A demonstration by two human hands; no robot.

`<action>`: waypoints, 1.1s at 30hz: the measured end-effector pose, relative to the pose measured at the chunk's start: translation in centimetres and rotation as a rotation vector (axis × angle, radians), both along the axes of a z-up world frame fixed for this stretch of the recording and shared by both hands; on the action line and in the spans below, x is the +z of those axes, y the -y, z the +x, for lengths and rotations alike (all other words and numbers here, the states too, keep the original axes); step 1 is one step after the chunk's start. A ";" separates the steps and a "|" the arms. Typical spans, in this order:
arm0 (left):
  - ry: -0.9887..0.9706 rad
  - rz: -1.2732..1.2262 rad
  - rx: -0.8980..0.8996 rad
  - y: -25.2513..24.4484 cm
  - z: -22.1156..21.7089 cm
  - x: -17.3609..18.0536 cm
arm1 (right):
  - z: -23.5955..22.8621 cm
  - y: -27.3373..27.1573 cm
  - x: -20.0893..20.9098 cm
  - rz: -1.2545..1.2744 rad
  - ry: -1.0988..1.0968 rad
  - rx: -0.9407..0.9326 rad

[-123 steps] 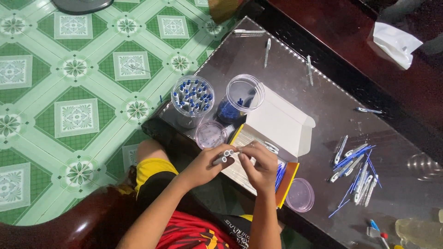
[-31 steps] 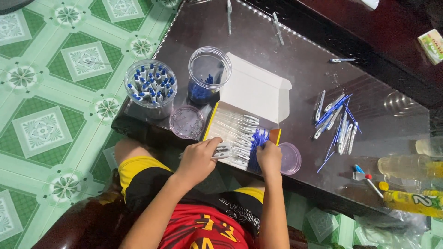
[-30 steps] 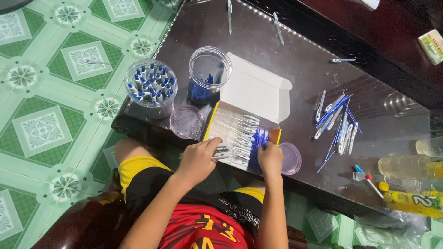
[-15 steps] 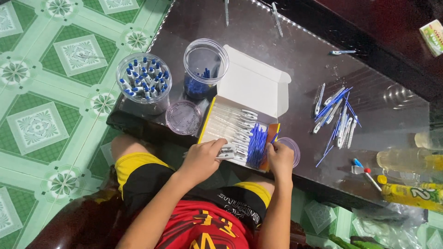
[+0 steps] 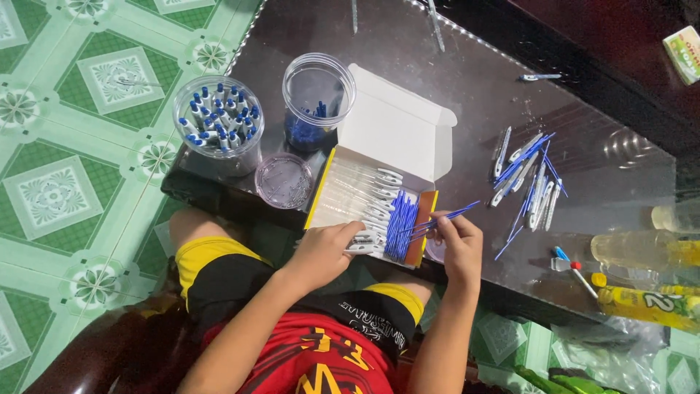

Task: Assembling ballpoint pens by inserting ink refills into barrels and attaching caps.

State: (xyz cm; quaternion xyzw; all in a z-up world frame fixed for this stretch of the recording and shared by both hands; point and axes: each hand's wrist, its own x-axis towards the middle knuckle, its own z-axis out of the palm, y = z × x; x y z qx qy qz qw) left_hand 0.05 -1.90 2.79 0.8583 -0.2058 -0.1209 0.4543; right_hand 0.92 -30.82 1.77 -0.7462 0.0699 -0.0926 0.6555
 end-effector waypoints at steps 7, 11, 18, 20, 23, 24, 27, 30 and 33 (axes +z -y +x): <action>0.036 -0.096 -0.015 -0.2 -0.8 -0.2 | -0.1 -2.3 0.1 0.297 0.289 0.110; 0.076 -0.172 -0.020 -0.7 -1.1 0.7 | -0.4 -4.6 2.5 0.222 0.385 0.176; 0.114 -0.456 -0.140 -1.2 -1.5 0.8 | -2.0 -7.2 7.7 0.007 0.497 0.255; 0.090 -0.515 -0.153 -1.3 -1.7 0.3 | -2.4 -6.0 7.1 0.012 0.527 0.249; 0.068 -0.602 -0.174 -1.3 -1.7 0.6 | -2.9 -5.8 7.8 -0.010 0.565 0.245; 0.068 -0.630 -0.180 -1.3 -1.7 0.9 | -3.1 -6.1 8.3 -0.036 0.570 0.249; 0.075 -0.601 -0.218 -1.5 -1.6 1.0 | -3.1 -7.5 10.0 -0.150 0.567 0.331; 0.110 -0.538 -0.262 -1.6 -1.7 0.8 | -4.5 -9.1 12.3 -0.352 0.444 0.384; 0.086 -0.508 -0.242 -1.5 -1.7 0.1 | -3.9 -9.9 13.1 -0.544 0.466 0.551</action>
